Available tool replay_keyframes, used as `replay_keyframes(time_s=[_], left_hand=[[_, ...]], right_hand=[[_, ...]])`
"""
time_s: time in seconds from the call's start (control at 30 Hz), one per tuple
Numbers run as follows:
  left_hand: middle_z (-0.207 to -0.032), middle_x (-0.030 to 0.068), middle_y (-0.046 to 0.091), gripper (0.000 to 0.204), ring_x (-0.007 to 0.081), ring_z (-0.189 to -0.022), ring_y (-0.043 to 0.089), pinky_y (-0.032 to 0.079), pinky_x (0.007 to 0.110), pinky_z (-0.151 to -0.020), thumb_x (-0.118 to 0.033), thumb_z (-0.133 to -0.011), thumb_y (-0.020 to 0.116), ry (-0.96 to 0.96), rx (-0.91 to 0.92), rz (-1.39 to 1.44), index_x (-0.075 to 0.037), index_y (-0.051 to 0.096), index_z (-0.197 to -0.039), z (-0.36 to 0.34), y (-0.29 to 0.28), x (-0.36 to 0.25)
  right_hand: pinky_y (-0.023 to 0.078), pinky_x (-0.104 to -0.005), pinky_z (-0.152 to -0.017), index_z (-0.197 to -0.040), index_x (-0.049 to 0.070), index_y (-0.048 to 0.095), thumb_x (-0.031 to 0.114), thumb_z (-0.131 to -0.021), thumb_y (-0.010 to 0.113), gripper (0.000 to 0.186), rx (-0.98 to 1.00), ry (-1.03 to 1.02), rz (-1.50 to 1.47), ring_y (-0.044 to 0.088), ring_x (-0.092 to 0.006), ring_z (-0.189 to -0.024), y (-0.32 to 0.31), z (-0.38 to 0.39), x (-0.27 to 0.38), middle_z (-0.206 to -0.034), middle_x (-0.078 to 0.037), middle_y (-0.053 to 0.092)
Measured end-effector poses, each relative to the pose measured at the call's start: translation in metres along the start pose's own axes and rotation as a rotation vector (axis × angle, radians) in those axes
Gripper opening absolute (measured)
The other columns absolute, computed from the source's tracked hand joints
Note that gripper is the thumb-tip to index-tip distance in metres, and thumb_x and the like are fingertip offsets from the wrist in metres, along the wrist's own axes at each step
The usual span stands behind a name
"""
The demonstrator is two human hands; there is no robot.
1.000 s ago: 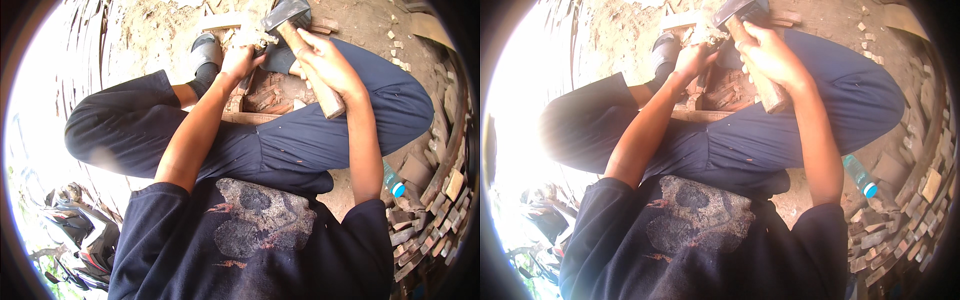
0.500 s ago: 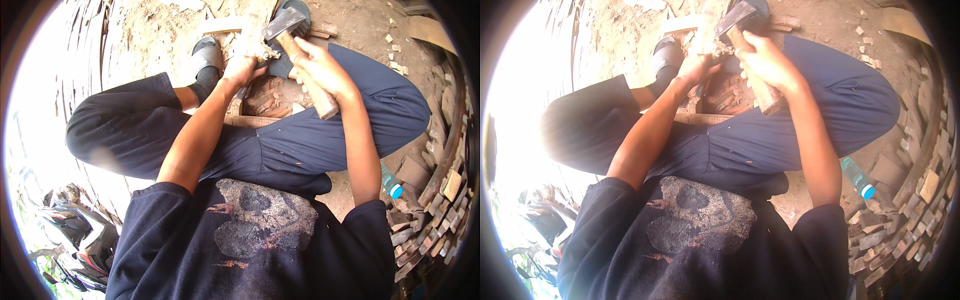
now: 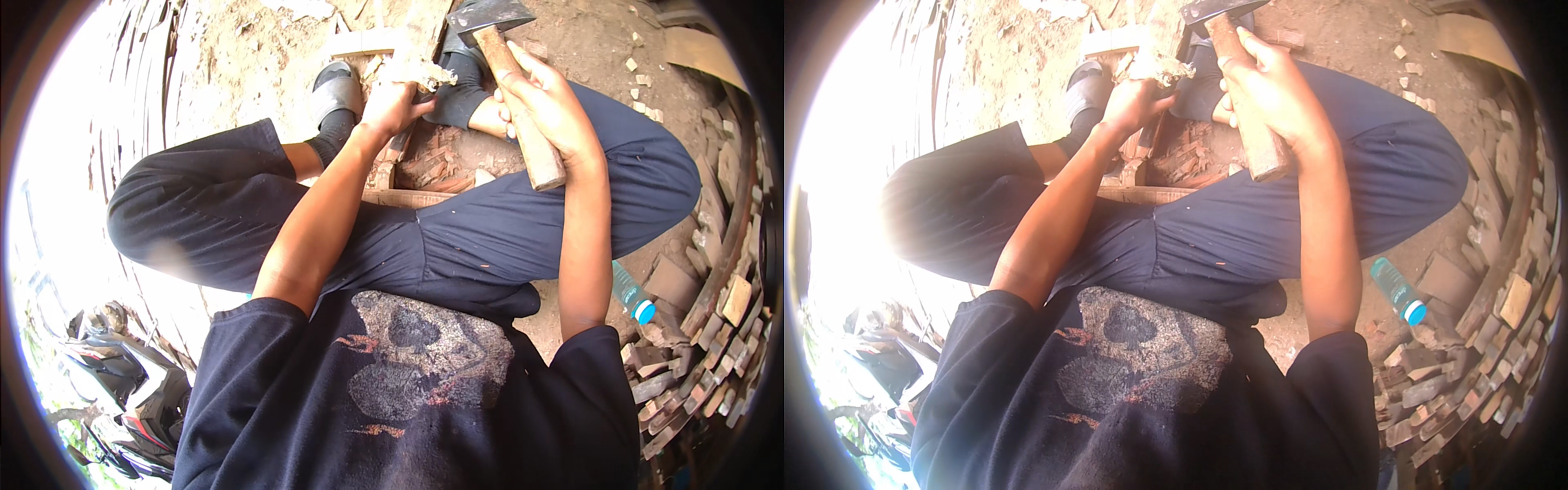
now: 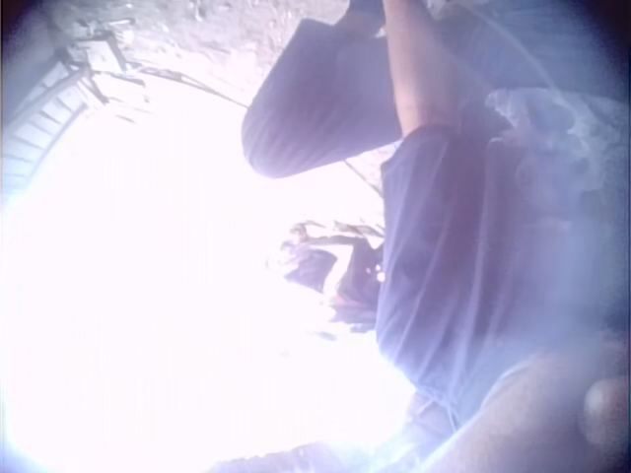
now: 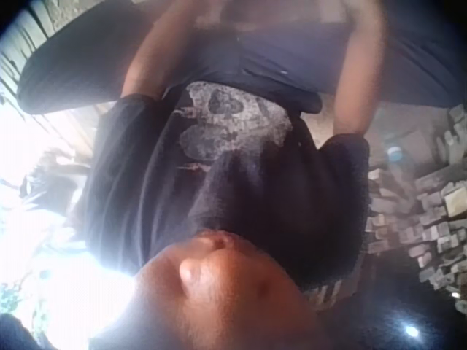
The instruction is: The person sits on the ground and uses a chisel and hammer to carve a piece of wood. They repeatedly strike the chisel to remove wood shavings and shape the wood.
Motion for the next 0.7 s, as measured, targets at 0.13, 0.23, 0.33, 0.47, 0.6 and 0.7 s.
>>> replay_keyframes(time_s=[0.13, 0.23, 0.33, 0.47, 0.6, 0.7], left_hand=[[-0.068, 0.0195, 0.062, 0.048, 0.0334, -0.067, 0.063, 0.050, 0.041, -0.067, -0.047, -0.077, 0.068, -0.056, 0.075, -0.020, 0.001, 0.062, -0.075, 0.002, 0.003, -0.008], [-0.069, 0.0198, 0.063, 0.050, 0.0332, -0.067, 0.064, 0.050, 0.041, -0.068, -0.050, -0.075, 0.068, -0.045, 0.062, -0.051, 0.000, 0.063, -0.076, 0.003, 0.003, -0.019], [-0.068, 0.0199, 0.063, 0.053, 0.0325, -0.065, 0.064, 0.050, 0.042, -0.065, -0.054, -0.074, 0.068, -0.073, 0.137, -0.075, 0.000, 0.064, -0.071, -0.001, 0.010, -0.020], [-0.069, 0.0201, 0.064, 0.053, 0.0330, -0.066, 0.065, 0.051, 0.042, -0.065, -0.053, -0.075, 0.067, -0.062, 0.153, -0.111, 0.000, 0.065, -0.072, -0.006, 0.020, -0.016], [-0.072, 0.0201, 0.065, 0.050, 0.0339, -0.069, 0.065, 0.051, 0.042, -0.068, -0.050, -0.076, 0.068, -0.033, 0.230, -0.121, 0.000, 0.065, -0.075, -0.012, 0.019, -0.025], [-0.075, 0.0199, 0.065, 0.048, 0.0339, -0.074, 0.065, 0.050, 0.043, -0.071, -0.047, -0.076, 0.069, -0.044, 0.177, -0.084, 0.000, 0.063, -0.079, -0.012, 0.015, -0.024]], right_hand=[[0.049, -0.0271, -0.048, -0.145, 0.000, 0.022, 0.013, -0.091, 0.055, 0.065, 0.038, 0.017, 0.031, 0.055, -0.0128, -0.057, 0.008, 0.003, -0.004, -0.076, -0.008, 0.056], [0.049, -0.0273, -0.048, -0.144, 0.000, 0.022, 0.013, -0.091, 0.055, 0.064, 0.062, 0.033, 0.044, 0.055, -0.0126, -0.057, 0.010, 0.005, -0.005, -0.075, -0.007, 0.056], [0.046, -0.0239, -0.047, -0.143, 0.002, 0.028, 0.014, -0.093, 0.052, 0.057, 0.036, 0.009, 0.092, 0.052, -0.0095, -0.058, 0.015, 0.010, 0.001, -0.076, -0.005, 0.055], [0.045, -0.0223, -0.046, -0.143, 0.004, 0.031, 0.015, -0.094, 0.051, 0.054, 0.013, -0.013, 0.099, 0.050, -0.0080, -0.058, 0.013, 0.013, 0.004, -0.075, -0.004, 0.054], [0.047, -0.0253, -0.048, -0.144, 0.001, 0.024, 0.012, -0.092, 0.053, 0.061, 0.013, 0.015, 0.064, 0.053, -0.0107, -0.057, 0.006, 0.022, 0.006, -0.073, -0.005, 0.055], [0.045, -0.0234, -0.048, -0.144, 0.003, 0.027, 0.014, -0.093, 0.052, 0.058, -0.033, -0.016, 0.095, 0.051, -0.0090, -0.056, 0.002, 0.030, 0.008, -0.073, -0.004, 0.055]])
Point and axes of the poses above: each hand's wrist, its own z-axis away from the middle knuckle, its own y-axis out of the palm, x = y × z, the point moved 7 cm from there along -z, towards the middle knuckle
